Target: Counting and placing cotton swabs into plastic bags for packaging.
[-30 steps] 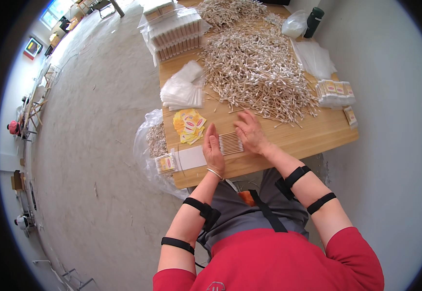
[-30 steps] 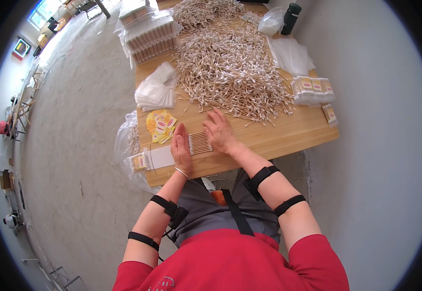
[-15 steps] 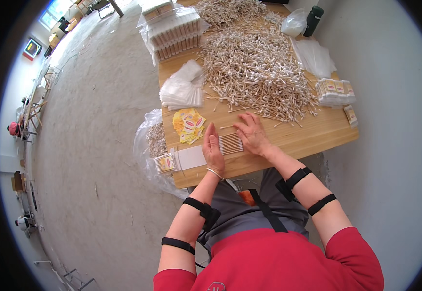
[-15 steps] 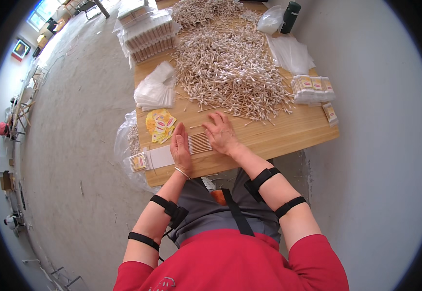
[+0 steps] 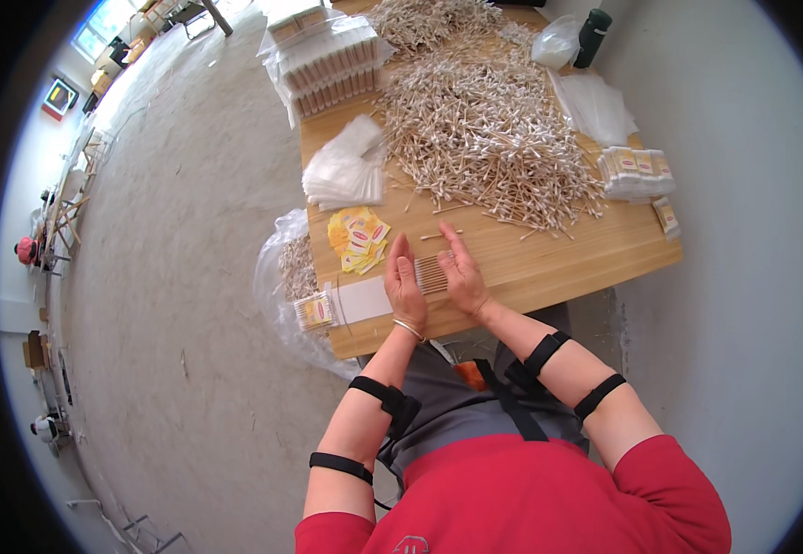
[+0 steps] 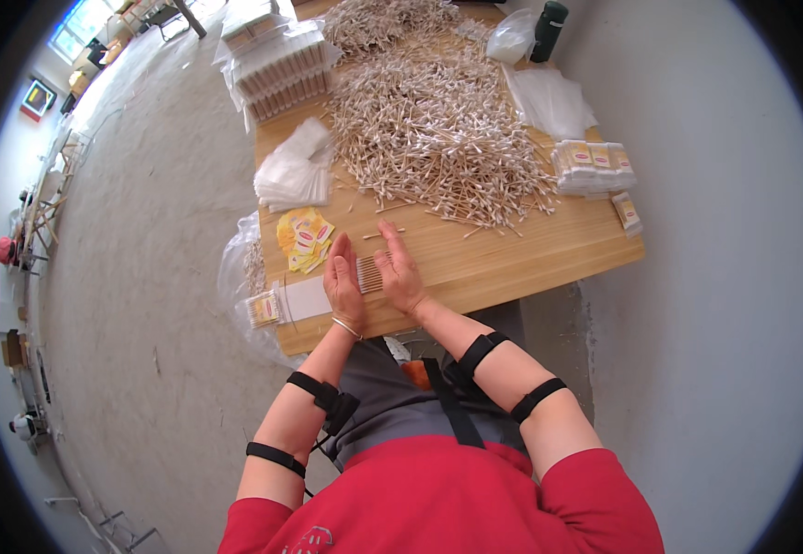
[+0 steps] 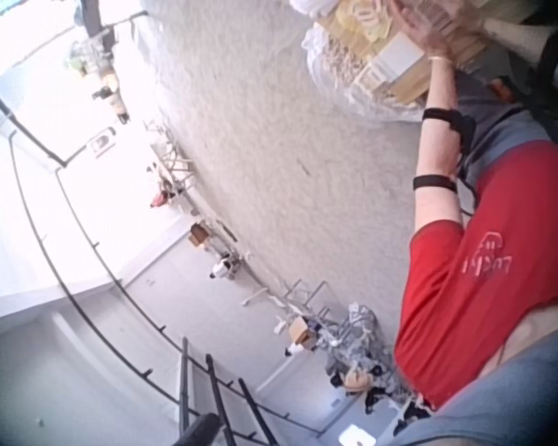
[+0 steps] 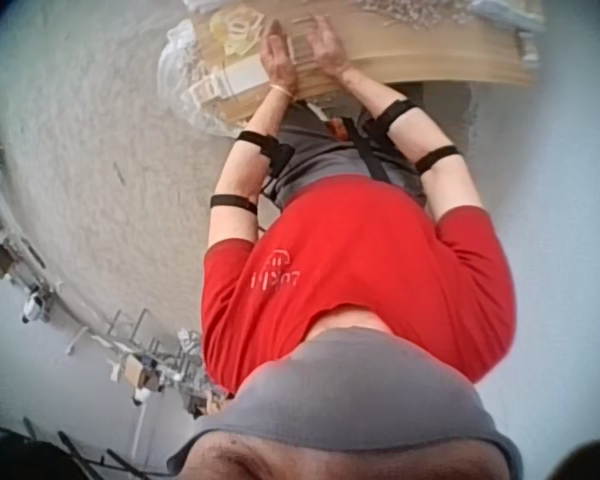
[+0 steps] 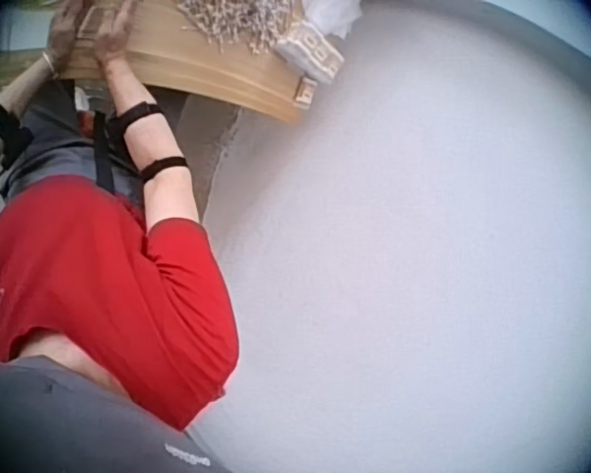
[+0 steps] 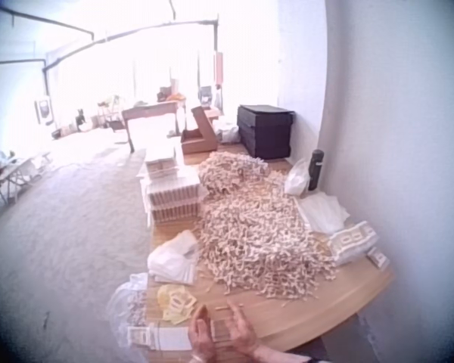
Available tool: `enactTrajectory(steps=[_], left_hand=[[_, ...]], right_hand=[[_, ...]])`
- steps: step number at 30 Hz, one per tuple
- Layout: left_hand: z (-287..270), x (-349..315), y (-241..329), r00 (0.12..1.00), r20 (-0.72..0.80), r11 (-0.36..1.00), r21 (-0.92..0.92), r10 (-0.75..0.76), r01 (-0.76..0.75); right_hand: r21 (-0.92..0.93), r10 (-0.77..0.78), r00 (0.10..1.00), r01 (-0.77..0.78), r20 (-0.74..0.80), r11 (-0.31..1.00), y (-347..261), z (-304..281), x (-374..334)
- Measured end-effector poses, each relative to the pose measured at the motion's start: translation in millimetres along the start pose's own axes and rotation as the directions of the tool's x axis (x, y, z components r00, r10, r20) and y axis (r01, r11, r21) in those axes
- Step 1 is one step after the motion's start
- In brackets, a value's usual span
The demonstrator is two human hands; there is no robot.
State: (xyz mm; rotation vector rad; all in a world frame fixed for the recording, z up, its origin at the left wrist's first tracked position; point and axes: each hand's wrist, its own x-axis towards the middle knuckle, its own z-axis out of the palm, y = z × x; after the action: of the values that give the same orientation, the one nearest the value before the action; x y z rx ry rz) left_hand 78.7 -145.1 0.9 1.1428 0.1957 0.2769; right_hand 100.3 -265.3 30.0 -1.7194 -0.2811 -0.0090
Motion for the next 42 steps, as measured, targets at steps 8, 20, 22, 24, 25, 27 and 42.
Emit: enactTrajectory(steps=[8,20,22,24,25,27,42], left_hand=[[1.7,-2.1,2.2,1.000,0.002,1.000,0.001,0.024,-0.024],[-6.3,-19.1,30.5,0.957,0.213,0.755,0.591,0.195,-0.285],[-7.8,-26.1,35.9,0.946,0.252,0.672,0.667,0.206,-0.324],[-13.3,-45.9,44.1,0.926,0.344,0.527,0.764,0.155,-0.372],[-16.9,-55.1,47.3,0.901,0.425,0.369,0.826,0.089,-0.426],[-21.5,-61.9,50.3,0.871,0.482,0.306,0.818,0.095,-0.487],[-16.4,-62.1,52.0,0.812,0.581,0.077,0.813,-0.049,-0.577]], right_hand=[[-0.768,0.032,0.902,0.347,0.430,0.538,-8.9,-24.4,-23.4],[-0.804,0.063,0.914,0.317,0.400,0.503,-16.3,-15.8,-28.6],[-0.826,0.028,0.924,0.326,0.381,0.459,-12.7,-14.4,-28.0],[-0.833,0.057,0.924,0.313,0.378,0.455,-10.0,-16.9,-28.6],[-0.843,0.084,0.924,0.300,0.373,0.446,-9.4,-17.7,-28.9],[-0.828,0.045,0.927,0.310,0.372,0.466,-5.3,-16.4,-29.1],[-0.812,-0.023,0.929,0.334,0.369,0.478,-0.1,-14.9,-31.0]])
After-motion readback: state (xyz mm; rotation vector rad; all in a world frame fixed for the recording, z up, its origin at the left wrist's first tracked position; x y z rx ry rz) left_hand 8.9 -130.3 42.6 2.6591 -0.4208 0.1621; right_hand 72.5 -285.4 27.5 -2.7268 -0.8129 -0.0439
